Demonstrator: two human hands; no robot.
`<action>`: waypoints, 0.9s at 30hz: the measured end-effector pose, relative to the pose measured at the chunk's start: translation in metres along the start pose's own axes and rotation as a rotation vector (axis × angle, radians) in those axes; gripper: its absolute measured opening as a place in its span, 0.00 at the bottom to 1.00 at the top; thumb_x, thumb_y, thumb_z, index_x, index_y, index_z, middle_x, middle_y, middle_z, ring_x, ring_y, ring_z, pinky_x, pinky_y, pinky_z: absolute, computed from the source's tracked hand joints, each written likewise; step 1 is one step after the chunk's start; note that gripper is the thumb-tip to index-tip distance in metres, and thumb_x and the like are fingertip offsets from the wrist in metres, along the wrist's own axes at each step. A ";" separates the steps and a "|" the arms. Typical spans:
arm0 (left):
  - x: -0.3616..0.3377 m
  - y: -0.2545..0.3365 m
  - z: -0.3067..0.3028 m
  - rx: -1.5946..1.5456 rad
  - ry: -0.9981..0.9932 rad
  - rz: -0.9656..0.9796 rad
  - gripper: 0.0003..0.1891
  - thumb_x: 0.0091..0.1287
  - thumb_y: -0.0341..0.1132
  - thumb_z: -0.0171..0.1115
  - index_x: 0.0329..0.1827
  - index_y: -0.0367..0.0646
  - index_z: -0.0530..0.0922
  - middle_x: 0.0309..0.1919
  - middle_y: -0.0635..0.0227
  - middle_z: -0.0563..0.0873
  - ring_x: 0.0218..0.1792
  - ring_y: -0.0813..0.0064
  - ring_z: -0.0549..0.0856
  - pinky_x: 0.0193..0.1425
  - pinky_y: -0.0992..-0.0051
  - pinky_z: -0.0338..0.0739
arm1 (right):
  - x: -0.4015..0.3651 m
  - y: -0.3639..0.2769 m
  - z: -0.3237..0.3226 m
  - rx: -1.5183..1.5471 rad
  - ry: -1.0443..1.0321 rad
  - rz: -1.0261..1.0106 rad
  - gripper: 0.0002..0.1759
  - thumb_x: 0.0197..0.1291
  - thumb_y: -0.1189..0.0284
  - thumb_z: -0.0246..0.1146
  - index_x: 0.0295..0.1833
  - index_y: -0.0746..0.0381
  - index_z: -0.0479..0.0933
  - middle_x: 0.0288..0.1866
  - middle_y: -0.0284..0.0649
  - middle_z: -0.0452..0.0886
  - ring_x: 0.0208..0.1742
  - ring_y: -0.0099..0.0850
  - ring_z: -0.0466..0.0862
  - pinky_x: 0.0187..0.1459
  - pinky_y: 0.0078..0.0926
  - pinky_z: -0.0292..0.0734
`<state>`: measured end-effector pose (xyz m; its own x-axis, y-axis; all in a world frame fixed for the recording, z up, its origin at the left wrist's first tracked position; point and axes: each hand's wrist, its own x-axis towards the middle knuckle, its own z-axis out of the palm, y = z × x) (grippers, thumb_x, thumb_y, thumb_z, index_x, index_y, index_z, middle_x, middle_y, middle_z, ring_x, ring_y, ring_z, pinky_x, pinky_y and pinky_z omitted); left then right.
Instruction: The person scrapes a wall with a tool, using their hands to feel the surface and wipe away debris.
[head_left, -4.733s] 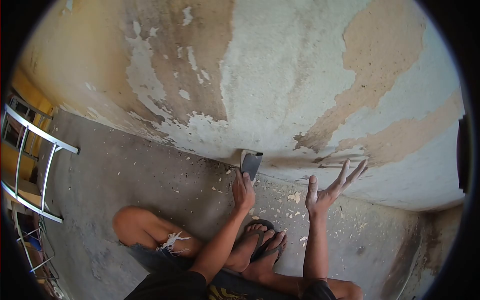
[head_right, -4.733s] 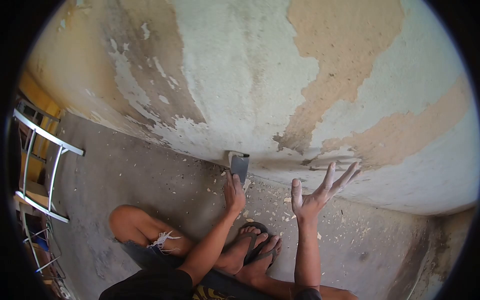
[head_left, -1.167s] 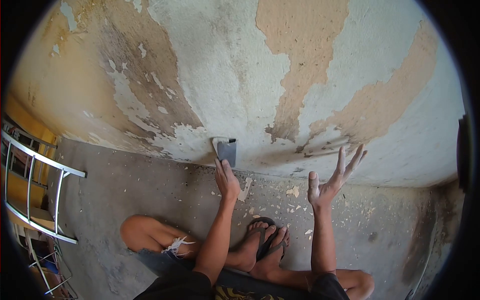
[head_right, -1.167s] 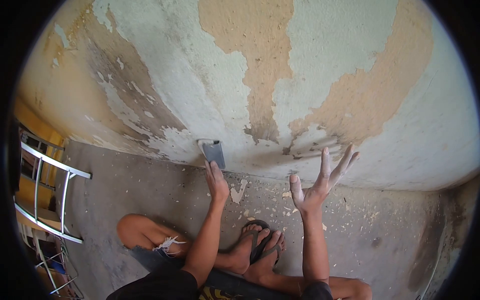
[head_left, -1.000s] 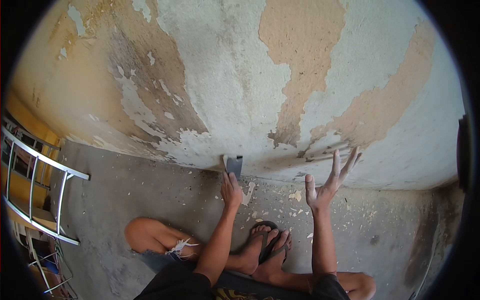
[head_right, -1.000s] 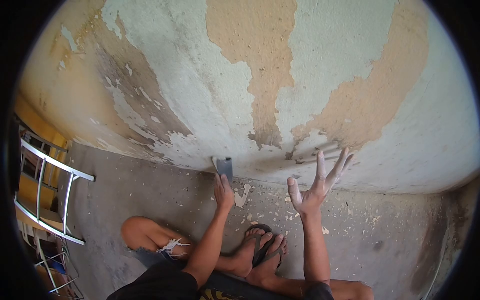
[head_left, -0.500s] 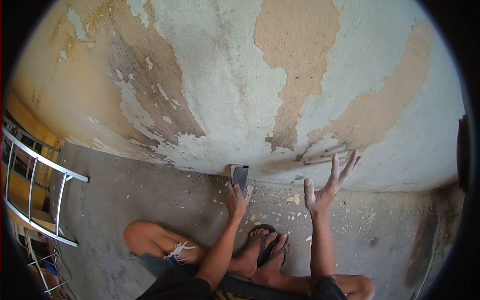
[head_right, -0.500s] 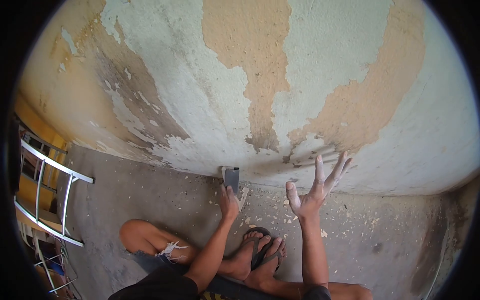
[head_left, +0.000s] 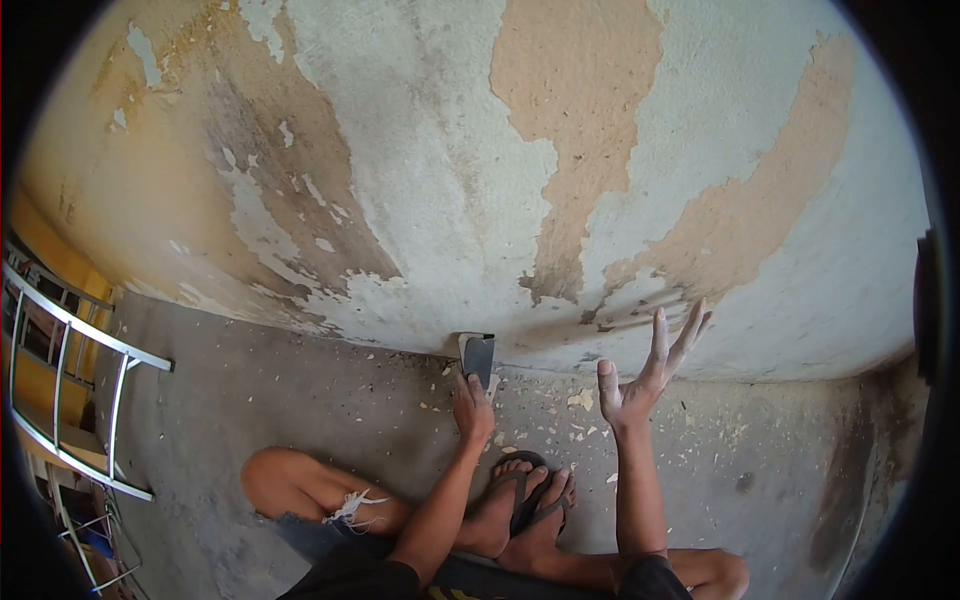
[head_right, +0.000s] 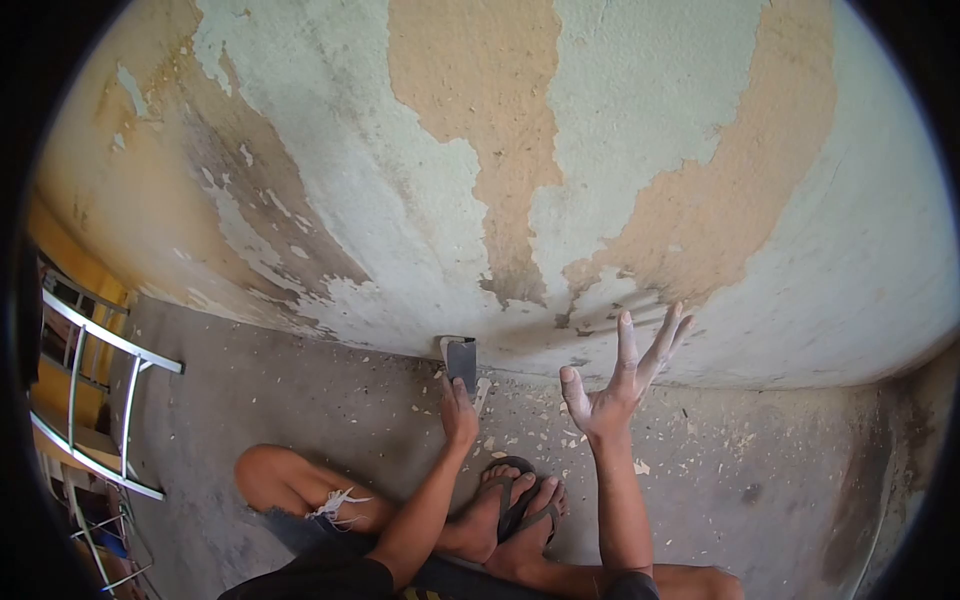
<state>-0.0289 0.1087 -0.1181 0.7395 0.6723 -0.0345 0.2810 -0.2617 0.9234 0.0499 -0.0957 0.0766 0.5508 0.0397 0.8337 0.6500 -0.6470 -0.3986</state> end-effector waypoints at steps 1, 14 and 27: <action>-0.002 0.015 0.001 -0.002 -0.009 -0.009 0.33 0.81 0.50 0.38 0.67 0.21 0.66 0.53 0.29 0.79 0.56 0.32 0.78 0.60 0.49 0.70 | -0.002 -0.001 -0.003 0.001 -0.003 0.003 0.45 0.62 0.42 0.63 0.80 0.49 0.61 0.85 0.57 0.39 0.84 0.62 0.36 0.75 0.71 0.36; -0.012 0.005 0.012 0.092 -0.007 0.015 0.31 0.80 0.49 0.38 0.65 0.22 0.67 0.47 0.29 0.81 0.49 0.30 0.80 0.53 0.46 0.71 | 0.001 -0.001 -0.004 -0.045 0.006 -0.008 0.46 0.65 0.37 0.56 0.80 0.51 0.60 0.85 0.55 0.43 0.85 0.57 0.38 0.76 0.68 0.37; -0.020 0.001 0.019 0.149 -0.003 0.069 0.27 0.80 0.48 0.38 0.61 0.27 0.68 0.44 0.32 0.82 0.47 0.31 0.80 0.51 0.47 0.72 | 0.005 0.001 -0.003 -0.050 0.023 -0.002 0.45 0.66 0.36 0.54 0.80 0.53 0.59 0.85 0.55 0.43 0.85 0.56 0.38 0.77 0.66 0.37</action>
<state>-0.0319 0.0820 -0.1242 0.7623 0.6468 0.0258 0.3166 -0.4072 0.8567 0.0517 -0.0982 0.0817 0.5373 0.0239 0.8430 0.6234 -0.6845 -0.3780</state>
